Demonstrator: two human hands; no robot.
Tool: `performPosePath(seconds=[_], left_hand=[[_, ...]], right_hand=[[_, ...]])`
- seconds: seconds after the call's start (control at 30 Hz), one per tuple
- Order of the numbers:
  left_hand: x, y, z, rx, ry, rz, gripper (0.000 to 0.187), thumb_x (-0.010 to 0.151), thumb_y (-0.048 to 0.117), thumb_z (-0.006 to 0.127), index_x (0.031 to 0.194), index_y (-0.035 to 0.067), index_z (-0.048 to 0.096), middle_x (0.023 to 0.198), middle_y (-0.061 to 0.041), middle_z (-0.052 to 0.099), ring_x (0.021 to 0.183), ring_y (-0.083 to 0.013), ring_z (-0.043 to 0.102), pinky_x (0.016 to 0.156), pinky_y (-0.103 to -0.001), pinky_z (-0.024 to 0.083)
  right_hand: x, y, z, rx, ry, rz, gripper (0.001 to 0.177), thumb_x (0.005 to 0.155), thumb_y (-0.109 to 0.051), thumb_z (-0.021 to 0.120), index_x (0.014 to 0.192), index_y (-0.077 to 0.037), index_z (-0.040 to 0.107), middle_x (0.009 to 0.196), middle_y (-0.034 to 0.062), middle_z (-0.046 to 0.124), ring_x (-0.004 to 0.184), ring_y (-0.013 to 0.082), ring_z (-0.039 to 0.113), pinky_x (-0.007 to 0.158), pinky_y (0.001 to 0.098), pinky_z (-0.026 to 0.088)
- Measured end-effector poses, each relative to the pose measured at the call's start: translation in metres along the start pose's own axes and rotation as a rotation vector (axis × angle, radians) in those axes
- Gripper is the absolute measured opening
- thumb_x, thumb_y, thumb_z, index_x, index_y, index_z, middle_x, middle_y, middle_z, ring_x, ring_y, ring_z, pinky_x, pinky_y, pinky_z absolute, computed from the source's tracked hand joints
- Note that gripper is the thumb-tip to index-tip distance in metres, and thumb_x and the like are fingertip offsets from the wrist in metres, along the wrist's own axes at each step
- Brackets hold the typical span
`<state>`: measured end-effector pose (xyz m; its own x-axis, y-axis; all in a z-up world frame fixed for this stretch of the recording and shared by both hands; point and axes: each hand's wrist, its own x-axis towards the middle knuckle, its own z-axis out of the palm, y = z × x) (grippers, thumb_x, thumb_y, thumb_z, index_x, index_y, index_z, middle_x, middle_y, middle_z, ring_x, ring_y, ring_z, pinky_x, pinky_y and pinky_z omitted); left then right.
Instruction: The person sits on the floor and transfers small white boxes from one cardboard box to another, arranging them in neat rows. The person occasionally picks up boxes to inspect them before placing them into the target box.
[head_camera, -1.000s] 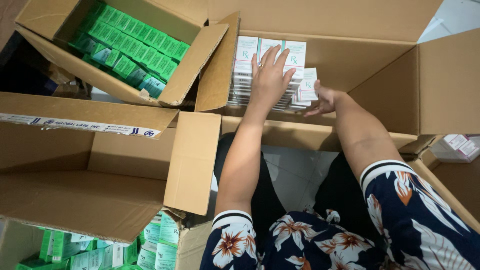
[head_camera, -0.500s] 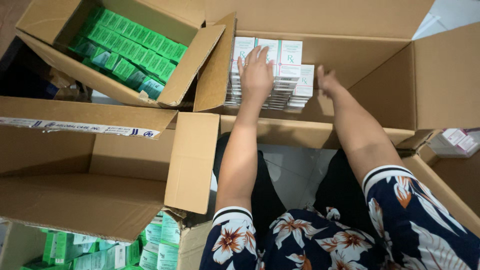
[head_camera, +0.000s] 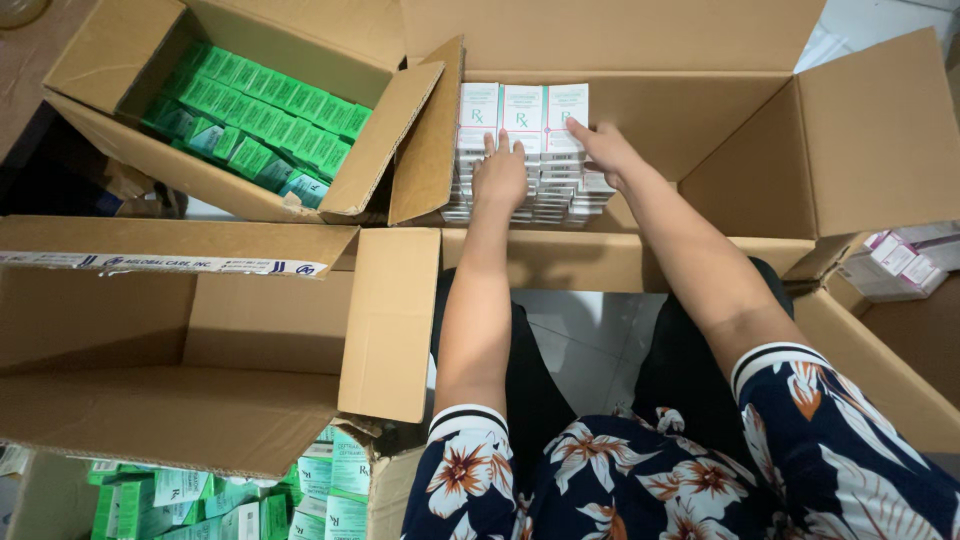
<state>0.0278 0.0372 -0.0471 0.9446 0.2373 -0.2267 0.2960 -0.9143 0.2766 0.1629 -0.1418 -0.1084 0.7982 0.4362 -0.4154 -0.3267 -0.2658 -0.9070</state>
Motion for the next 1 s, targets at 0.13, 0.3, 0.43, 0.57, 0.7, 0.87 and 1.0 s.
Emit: performPosePath(seconds=[0.13,0.3,0.43,0.57,0.7,0.87,1.0], left_hand=[[0.003,-0.004,0.004,0.031,0.014,0.029,0.056,0.099,0.007,0.04,0.154,0.01,0.04,0.169,-0.015,0.017,0.155,-0.0371,0.015,0.118,-0.057,0.032],[0.004,-0.002,0.009,0.032,0.028,0.01,0.052,0.101,0.009,0.038,0.154,0.01,0.041,0.169,-0.014,0.017,0.156,-0.0364,0.015,0.118,-0.058,0.032],[-0.001,0.003,0.003,0.067,0.017,-0.004,0.054,0.101,0.01,0.04,0.155,0.01,0.041,0.169,-0.014,0.018,0.157,-0.0355,0.016,0.118,-0.061,0.031],[-0.005,0.005,-0.004,0.08,-0.008,-0.018,0.06,0.096,0.011,0.045,0.155,0.012,0.039,0.169,-0.013,0.016,0.157,-0.0337,0.013,0.119,-0.061,0.028],[-0.004,0.003,-0.002,0.041,-0.009,-0.027,0.056,0.1,0.01,0.042,0.156,0.014,0.039,0.171,-0.01,0.016,0.158,-0.0326,0.011,0.119,-0.062,0.027],[0.0,0.004,-0.003,0.039,-0.035,-0.043,0.059,0.098,0.01,0.043,0.157,0.015,0.036,0.17,-0.009,0.013,0.157,-0.0322,0.009,0.121,-0.061,0.024],[-0.004,0.008,-0.004,0.052,-0.03,-0.052,0.059,0.099,0.008,0.044,0.157,0.014,0.037,0.171,-0.01,0.013,0.158,-0.0328,0.01,0.121,-0.061,0.025]], right_hand=[[0.016,0.012,-0.007,0.158,-0.015,-0.094,0.049,0.094,-0.039,0.076,0.121,-0.003,0.059,0.111,0.0086,0.07,0.098,0.0177,0.066,0.086,0.0336,0.056],[0.004,0.002,-0.004,0.123,0.088,-0.023,0.046,0.092,-0.033,0.079,0.122,-0.006,0.058,0.108,0.008,0.067,0.09,0.0176,0.061,0.076,0.0336,0.05],[0.001,-0.002,-0.001,0.222,-0.011,-0.031,0.049,0.087,-0.027,0.078,0.127,-0.006,0.058,0.115,0.0088,0.07,0.1,0.0218,0.069,0.085,0.039,0.059],[0.008,-0.001,-0.041,0.299,-0.089,-0.02,0.049,0.086,-0.031,0.069,0.13,-0.011,0.061,0.123,0.0057,0.07,0.111,0.0223,0.068,0.091,0.042,0.057],[0.003,0.012,-0.09,0.349,-0.16,0.046,0.048,0.087,-0.028,0.063,0.133,-0.011,0.062,0.129,0.0073,0.069,0.119,0.0244,0.066,0.098,0.0441,0.053],[-0.002,0.025,-0.094,0.533,-0.147,0.173,0.054,0.076,-0.022,0.057,0.129,-0.011,0.062,0.125,0.0092,0.068,0.117,0.0295,0.065,0.099,0.0533,0.052],[-0.01,0.019,-0.093,0.549,-0.109,0.148,0.057,0.074,-0.021,0.055,0.129,-0.01,0.062,0.124,0.0102,0.068,0.117,0.0306,0.066,0.101,0.0551,0.051]])
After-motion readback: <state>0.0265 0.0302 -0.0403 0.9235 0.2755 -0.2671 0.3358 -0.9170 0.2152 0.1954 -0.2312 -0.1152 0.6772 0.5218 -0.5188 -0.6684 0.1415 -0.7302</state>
